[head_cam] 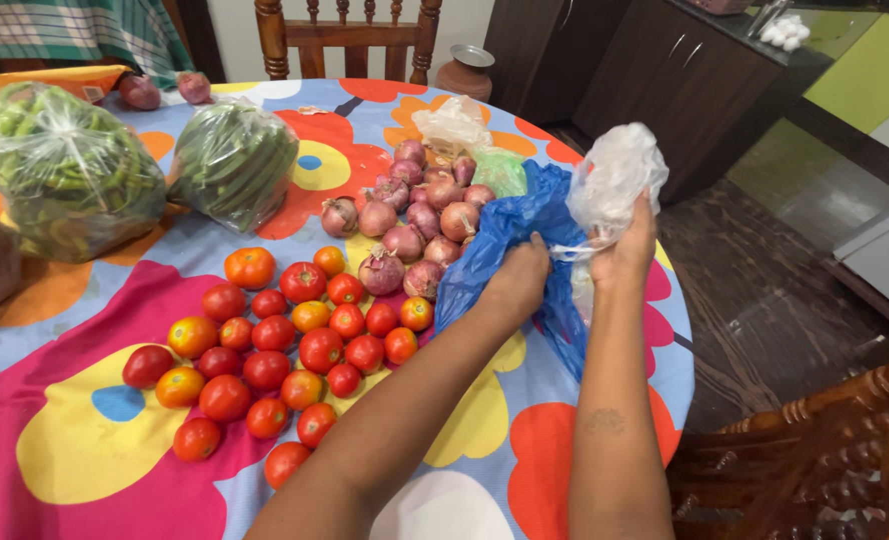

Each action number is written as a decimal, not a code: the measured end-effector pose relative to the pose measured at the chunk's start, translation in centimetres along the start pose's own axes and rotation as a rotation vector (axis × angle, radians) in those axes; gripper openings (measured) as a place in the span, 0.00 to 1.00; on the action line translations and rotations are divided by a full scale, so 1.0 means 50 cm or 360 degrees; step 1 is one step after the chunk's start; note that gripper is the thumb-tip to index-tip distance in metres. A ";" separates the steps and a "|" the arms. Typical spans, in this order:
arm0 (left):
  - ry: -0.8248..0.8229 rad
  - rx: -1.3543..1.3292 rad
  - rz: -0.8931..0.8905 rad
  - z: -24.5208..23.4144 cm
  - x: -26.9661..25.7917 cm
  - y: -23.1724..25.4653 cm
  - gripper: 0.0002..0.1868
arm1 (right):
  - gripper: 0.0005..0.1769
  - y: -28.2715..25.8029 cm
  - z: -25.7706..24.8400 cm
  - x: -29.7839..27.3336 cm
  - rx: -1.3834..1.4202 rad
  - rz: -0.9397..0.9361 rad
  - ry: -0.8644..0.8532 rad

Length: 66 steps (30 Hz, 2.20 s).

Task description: The person packs green chilies, potatoes, and tomatoes into separate plastic bags on a dining table. They handle each vegetable by hand, place them into bags, and tie the bags closed.

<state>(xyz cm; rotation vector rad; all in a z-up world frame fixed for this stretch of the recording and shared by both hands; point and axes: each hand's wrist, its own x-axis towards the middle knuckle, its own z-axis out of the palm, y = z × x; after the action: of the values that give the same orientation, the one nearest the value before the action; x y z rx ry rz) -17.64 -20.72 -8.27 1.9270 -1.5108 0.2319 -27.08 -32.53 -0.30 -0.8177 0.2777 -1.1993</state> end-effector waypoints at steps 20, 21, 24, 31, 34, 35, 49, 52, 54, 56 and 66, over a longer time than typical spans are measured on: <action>0.0642 -0.0450 -0.0881 -0.500 -0.100 -0.243 0.25 | 0.22 0.109 0.283 -0.158 -0.0453 0.0771 -0.0605; 0.0801 -0.0432 -0.0891 -0.511 -0.113 -0.275 0.25 | 0.22 0.113 0.299 -0.168 -0.0503 0.0781 -0.0567; 0.0991 -0.0525 -0.1092 -0.547 -0.164 -0.366 0.23 | 0.22 0.146 0.322 -0.179 -0.0729 0.0811 -0.0434; 0.1479 -0.0423 -0.1317 -0.670 -0.294 -0.453 0.38 | 0.19 0.277 0.380 -0.198 -0.0515 0.0878 -0.0673; 0.1164 -0.0076 -0.1131 -0.729 -0.343 -0.384 0.42 | 0.18 0.311 0.456 -0.244 -0.0473 0.1103 -0.0796; 0.1012 -0.0064 -0.0948 -0.748 -0.353 -0.358 0.44 | 0.18 0.322 0.478 -0.261 -0.0570 0.1101 -0.0835; 0.0648 -0.0007 -0.0552 -0.842 -0.474 -0.402 0.24 | 0.23 0.367 0.567 -0.289 -0.0894 0.0655 -0.0625; 0.0802 0.0011 -0.0679 -0.891 -0.497 -0.379 0.18 | 0.23 0.378 0.577 -0.325 -0.1354 0.0509 -0.0722; 0.0958 0.0202 -0.0530 -0.899 -0.506 -0.373 0.15 | 0.24 0.389 0.594 -0.360 -0.1702 -0.0434 -0.0901; 0.0851 0.0408 -0.0506 -0.897 -0.510 -0.386 0.10 | 0.22 0.382 0.620 -0.402 -0.1745 -0.1062 -0.1057; 0.0625 0.0918 -0.0418 -0.923 -0.564 -0.379 0.32 | 0.28 0.428 0.701 -0.553 -0.2425 -0.1339 -0.1922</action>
<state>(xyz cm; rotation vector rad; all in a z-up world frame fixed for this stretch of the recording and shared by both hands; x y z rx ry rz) 2.62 31.23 4.81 2.3136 -0.9792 0.9503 -1.22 9.52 3.04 -3.0173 -0.2875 -0.8125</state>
